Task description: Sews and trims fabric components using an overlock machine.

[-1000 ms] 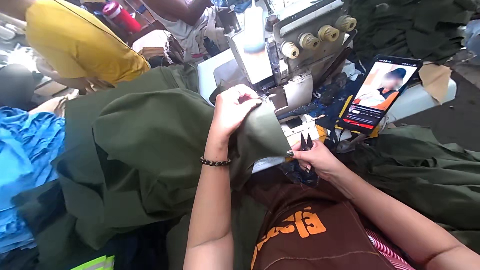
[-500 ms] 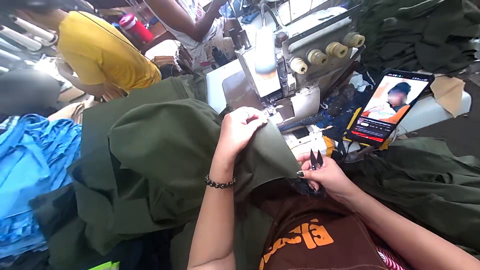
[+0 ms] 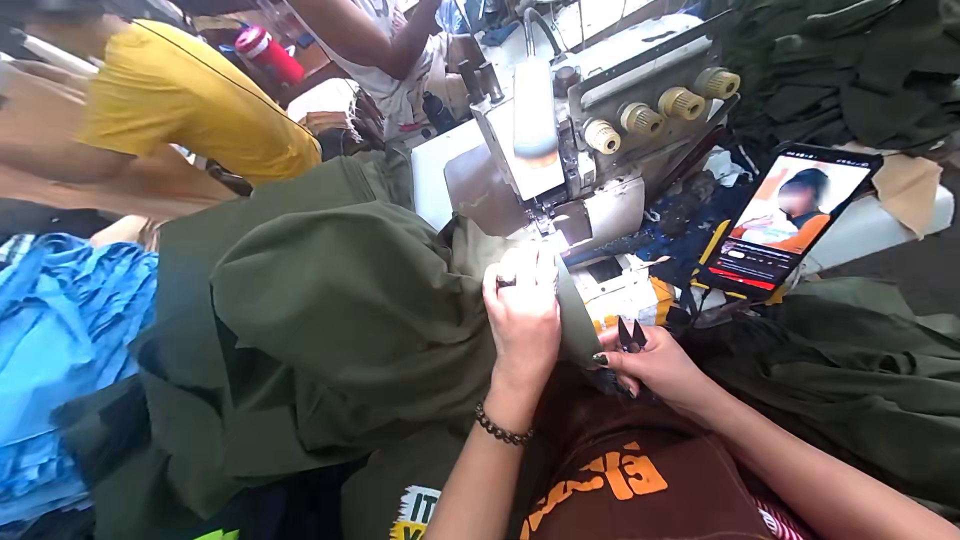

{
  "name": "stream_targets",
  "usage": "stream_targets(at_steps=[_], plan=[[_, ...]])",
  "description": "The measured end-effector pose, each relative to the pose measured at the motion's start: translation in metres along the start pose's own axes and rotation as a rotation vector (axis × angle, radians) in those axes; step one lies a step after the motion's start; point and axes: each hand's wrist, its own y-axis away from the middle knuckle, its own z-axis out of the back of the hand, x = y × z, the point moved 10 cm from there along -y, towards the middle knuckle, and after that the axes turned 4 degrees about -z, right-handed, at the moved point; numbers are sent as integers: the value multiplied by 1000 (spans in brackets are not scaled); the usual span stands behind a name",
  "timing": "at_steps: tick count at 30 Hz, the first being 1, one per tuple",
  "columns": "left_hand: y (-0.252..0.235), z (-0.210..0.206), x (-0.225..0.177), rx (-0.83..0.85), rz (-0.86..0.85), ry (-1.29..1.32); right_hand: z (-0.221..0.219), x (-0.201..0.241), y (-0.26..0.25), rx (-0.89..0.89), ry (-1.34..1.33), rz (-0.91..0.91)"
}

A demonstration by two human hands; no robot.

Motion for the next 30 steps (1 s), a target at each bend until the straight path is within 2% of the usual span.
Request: stream_targets(at_steps=[5,9,11,15,20,25,27,28,30], plan=[[0,-14,7,36,65,201,-1,16,2,-25,-16,100],[-10,-20,39,127,225,524,-4,34,2,-75,46,236],[-19,-24,52,180,218,571,-7,46,-2,-107,105,309],[-50,-35,71,355,216,560,-10,75,-24,-190,218,453],[-89,-56,93,350,207,431,-18,108,-49,-312,475,670],[-105,-83,144,361,421,264,-29,115,-47,-452,771,801],[-92,-69,155,269,429,213,-35,118,-44,-422,863,796],[-79,-49,155,169,406,188,-39,123,-42,-397,889,798],[-53,1,161,-134,427,174,-50,140,-40,-370,872,860]])
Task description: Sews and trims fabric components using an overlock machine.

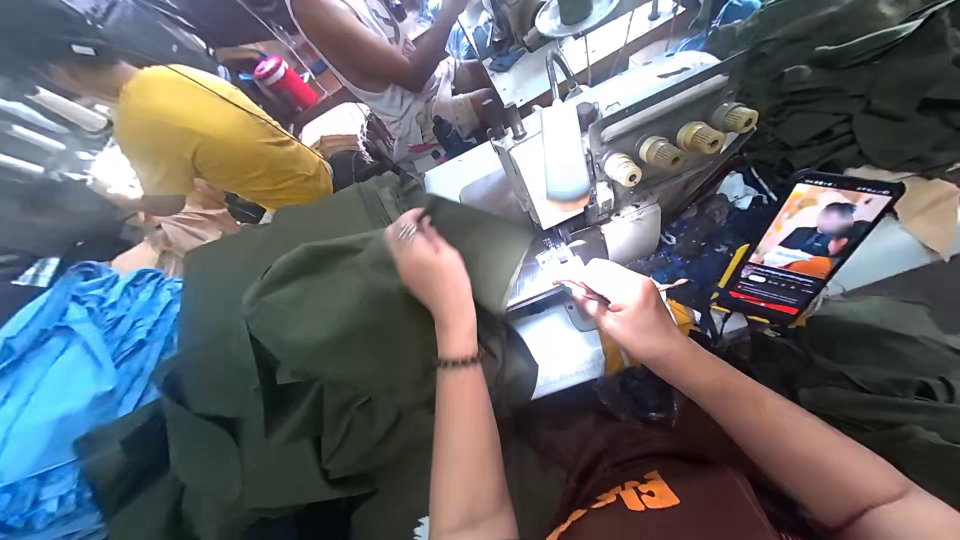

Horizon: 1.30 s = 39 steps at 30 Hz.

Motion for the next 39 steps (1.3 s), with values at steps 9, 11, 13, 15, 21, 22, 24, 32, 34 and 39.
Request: stream_targets(at_steps=[9,11,13,15,21,22,24,32,34,39], plan=[[47,110,15,-77,-215,216,-37,43,-15,201,143,174],[30,98,58,67,-43,-41,-24,29,3,197,210,193],[18,77,92,182,101,-325,-11,8,13,205,328,140],[0,64,101,237,110,-450,-4,-6,15,240,441,78],[-78,137,110,-103,-21,-150,10,14,32,284,234,105],[-83,158,121,-183,-45,-178,7,23,41,331,153,133],[-80,192,121,-228,-76,-258,-7,42,61,447,-21,179],[12,132,170,417,3,-513,-123,59,192,1380,-133,334],[15,141,129,320,-56,-481,-130,52,190,1410,-75,324],[67,50,13,404,-429,-353,-114,44,114,1096,-77,182]])
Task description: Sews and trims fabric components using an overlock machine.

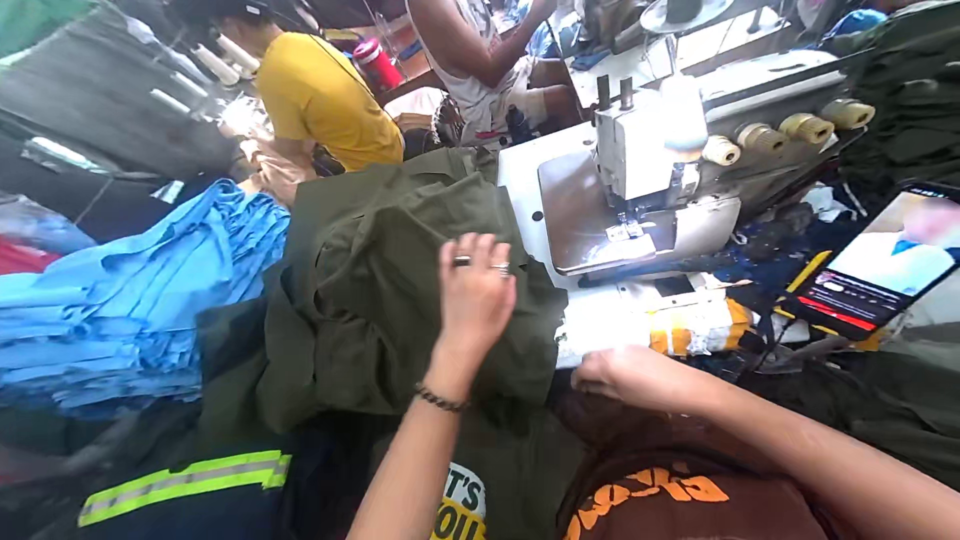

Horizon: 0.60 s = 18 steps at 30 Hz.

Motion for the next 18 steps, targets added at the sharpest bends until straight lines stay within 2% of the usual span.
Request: stream_targets(at_steps=[2,4,6,9,11,13,15,18], plan=[[-11,-57,-17,154,-44,-47,30,-1,-1,-144,-28,-31],[-25,-72,-6,106,15,-57,58,-2,-1,-318,-69,-69],[-40,-40,1,-77,106,18,87,-3,0,-546,-136,-77],[-55,34,-30,-326,141,202,116,-8,-11,-777,-352,-204],[-57,76,-59,-473,61,277,124,-4,-28,-817,-449,-256],[-49,109,-75,-629,-44,297,126,2,-43,-887,-501,-220],[-34,133,-71,-730,-110,268,129,6,-46,-972,-519,-164],[-12,145,-36,-763,-40,88,138,4,-31,-963,-608,-73]])
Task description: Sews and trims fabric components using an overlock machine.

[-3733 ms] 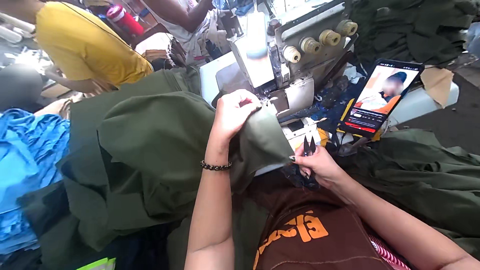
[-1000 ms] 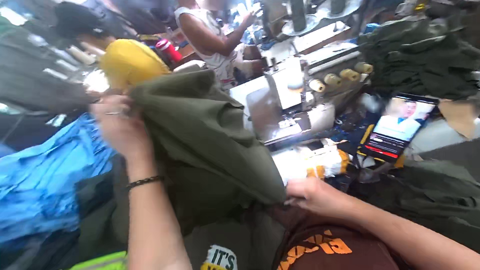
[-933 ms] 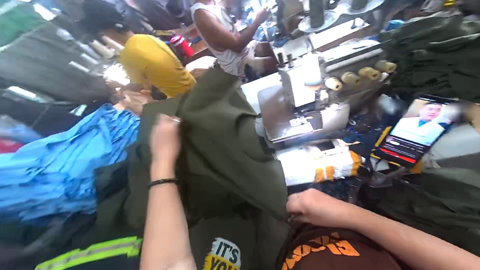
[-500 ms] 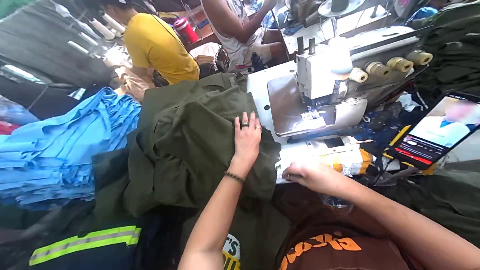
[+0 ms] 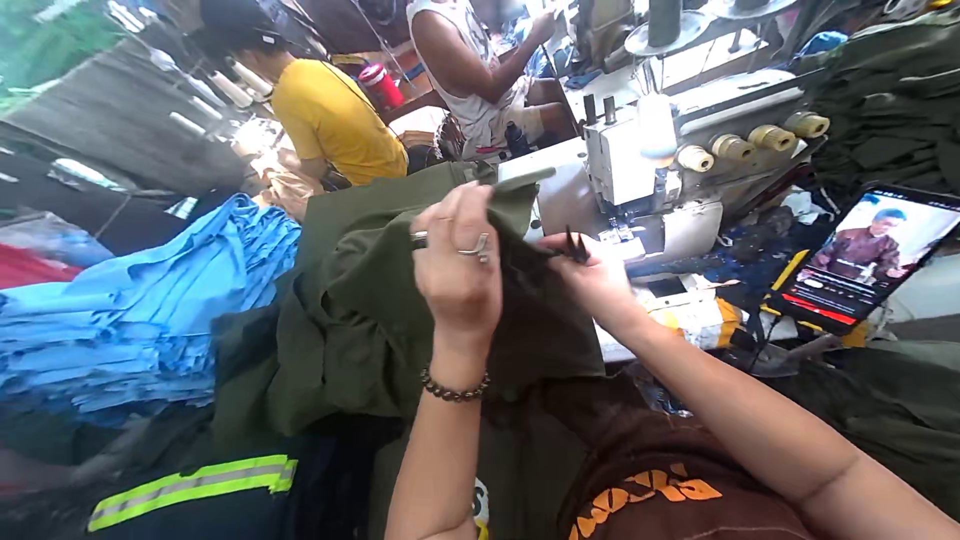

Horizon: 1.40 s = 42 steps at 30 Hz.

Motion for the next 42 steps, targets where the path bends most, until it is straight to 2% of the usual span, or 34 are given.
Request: stream_targets(at_steps=[3,6,9,10,13,17,20,22,24,26,28,30,32,34,36,38,40,42], plan=[[23,-2,33,143,53,-13,36,7,-2,-22,-36,64],[45,-17,40,237,183,316,69,4,-2,-82,-31,23],[59,-34,48,186,466,780,66,-15,4,15,-256,-179],[63,-38,51,159,559,853,61,-22,9,46,-311,-276],[76,-40,56,71,684,736,53,-44,26,65,-247,-463],[119,-44,42,173,542,179,55,-77,36,175,341,-393],[174,-79,45,485,681,50,46,-104,46,342,659,-384],[184,-86,39,599,688,47,35,-107,51,432,805,-378],[171,-82,24,595,538,138,28,-106,54,499,892,-379],[152,-79,2,612,272,287,28,-106,53,531,920,-375],[146,-85,-20,734,45,414,30,-106,50,521,902,-362],[155,-96,-36,889,-100,447,28,-106,51,534,881,-369],[163,-110,-37,940,-159,392,22,-106,55,578,866,-371],[153,-120,-22,816,-103,349,21,-105,58,584,847,-316],[132,-125,4,668,66,295,27,-105,54,568,809,-271],[119,-121,26,610,234,141,35,-97,53,580,748,-245],[114,-115,34,598,332,60,53,-72,50,556,705,-149],[113,-104,31,548,342,37,90,-25,44,457,691,-65]])
